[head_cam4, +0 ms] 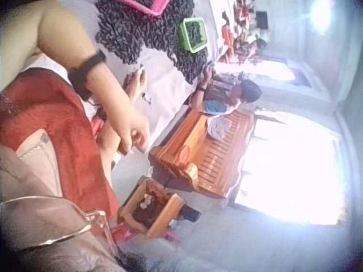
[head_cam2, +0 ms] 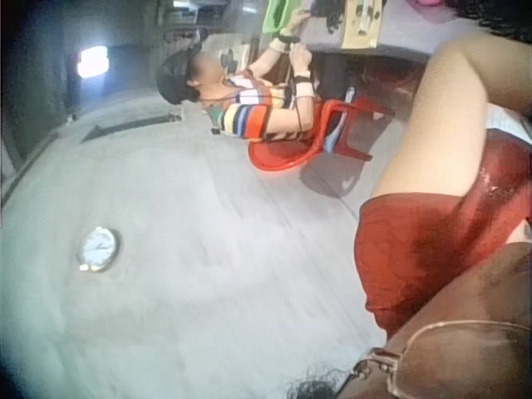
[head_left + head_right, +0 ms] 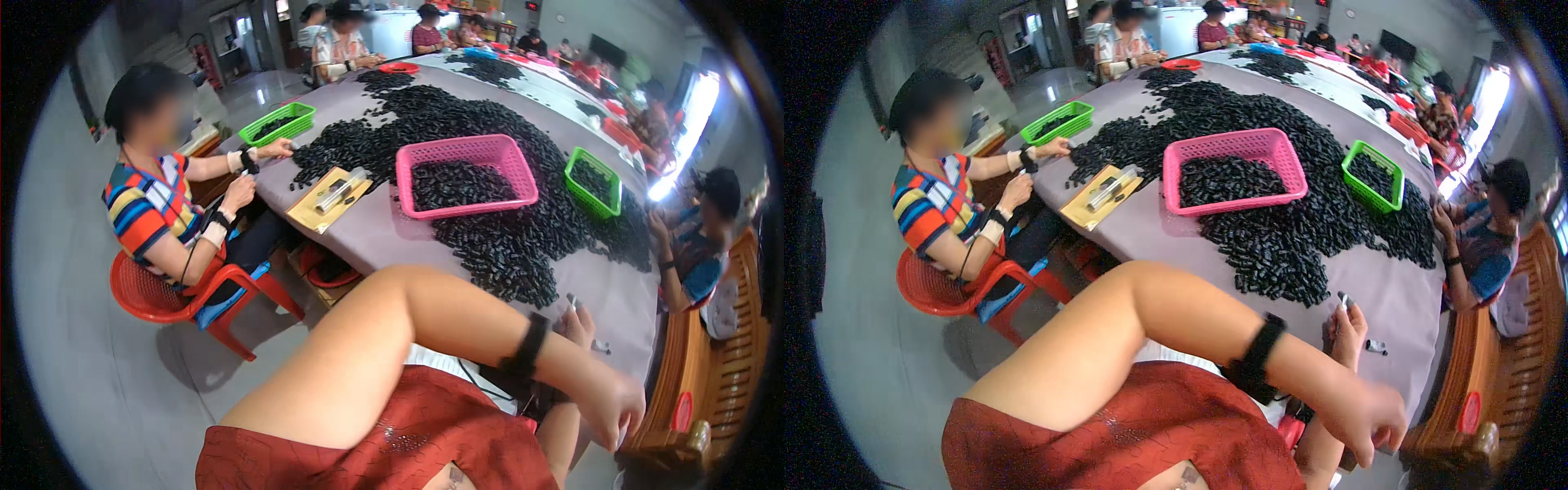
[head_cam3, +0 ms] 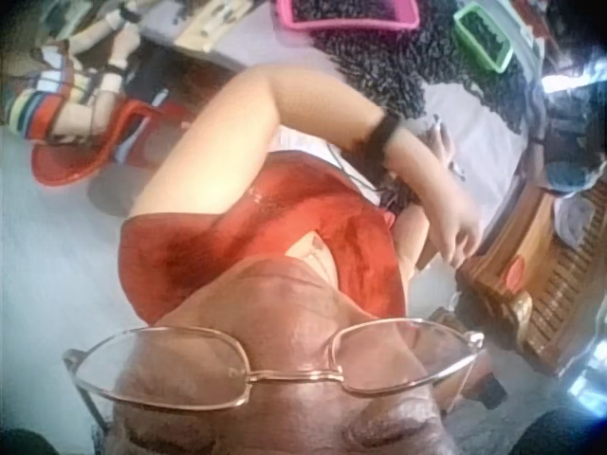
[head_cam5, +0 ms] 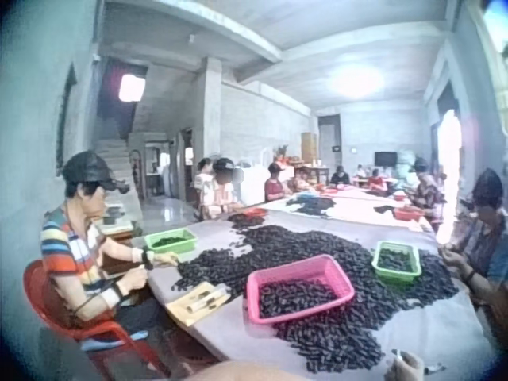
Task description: The person is inspecting and sorting small black plastic components for shoe manufacturing.
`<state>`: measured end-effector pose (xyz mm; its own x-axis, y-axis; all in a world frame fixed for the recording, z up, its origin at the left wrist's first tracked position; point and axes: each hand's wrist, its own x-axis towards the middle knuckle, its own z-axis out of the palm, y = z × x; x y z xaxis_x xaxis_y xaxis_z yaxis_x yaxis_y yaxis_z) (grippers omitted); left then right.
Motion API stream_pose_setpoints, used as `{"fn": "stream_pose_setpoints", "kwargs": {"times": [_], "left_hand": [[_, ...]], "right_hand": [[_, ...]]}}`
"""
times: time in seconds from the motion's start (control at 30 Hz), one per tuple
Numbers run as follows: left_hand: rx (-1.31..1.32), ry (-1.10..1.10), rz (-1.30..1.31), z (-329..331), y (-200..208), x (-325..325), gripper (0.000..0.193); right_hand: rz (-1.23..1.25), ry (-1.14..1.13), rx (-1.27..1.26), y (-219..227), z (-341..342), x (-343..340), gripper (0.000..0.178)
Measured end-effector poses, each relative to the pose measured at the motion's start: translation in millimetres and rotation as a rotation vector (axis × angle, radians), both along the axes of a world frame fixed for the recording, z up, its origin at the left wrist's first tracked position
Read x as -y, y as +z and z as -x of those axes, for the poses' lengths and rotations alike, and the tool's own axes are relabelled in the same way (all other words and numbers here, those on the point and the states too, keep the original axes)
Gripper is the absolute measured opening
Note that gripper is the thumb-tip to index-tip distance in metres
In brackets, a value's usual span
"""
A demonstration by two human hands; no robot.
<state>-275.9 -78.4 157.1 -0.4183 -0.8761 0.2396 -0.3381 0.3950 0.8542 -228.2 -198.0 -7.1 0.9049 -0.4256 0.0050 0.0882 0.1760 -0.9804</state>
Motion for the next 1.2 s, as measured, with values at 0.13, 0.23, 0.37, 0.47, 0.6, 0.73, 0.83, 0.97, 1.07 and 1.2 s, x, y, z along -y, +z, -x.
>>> {"fn": "stream_pose_setpoints", "kwargs": {"times": [0.13,0.23,0.37,0.47,0.6,0.73,0.83,0.97,1.07,1.2], "left_hand": [[-0.283,0.219,0.011,-27,44,-82,0.053],[-0.176,0.130,0.142,-37,46,-108,0.054],[-0.065,0.221,-0.008,-70,26,-145,0.050],[-0.056,0.388,-0.223,-100,-8,-148,0.041],[-0.153,0.826,-0.202,-155,-82,-151,0.034],[0.088,1.102,-0.152,-188,-120,-145,0.033],[0.386,1.135,0.045,-202,-135,-136,0.028],[0.636,1.060,-0.069,-218,-135,-119,0.018],[0.730,0.957,-0.189,-220,-122,-107,0.017],[0.800,0.870,-0.222,-221,-118,-98,0.021]], "right_hand": [[-0.010,-0.026,-0.061,1,-10,-5,0.006],[-0.014,-0.050,0.002,-12,-3,14,0.003],[0.396,-0.027,-0.039,-9,-27,-12,0.032],[0.568,-0.104,-0.066,-35,-31,2,0.042],[0.731,-0.046,-0.080,-19,-43,-18,0.039],[0.601,-0.006,-0.103,-15,-48,-21,0.035],[0.670,0.021,-0.139,-9,-51,-24,0.034],[0.559,0.074,-0.232,14,-48,-33,0.021],[0.520,0.086,-0.188,16,-48,-31,0.024],[0.410,0.109,-0.151,27,-54,-37,0.017]]}}
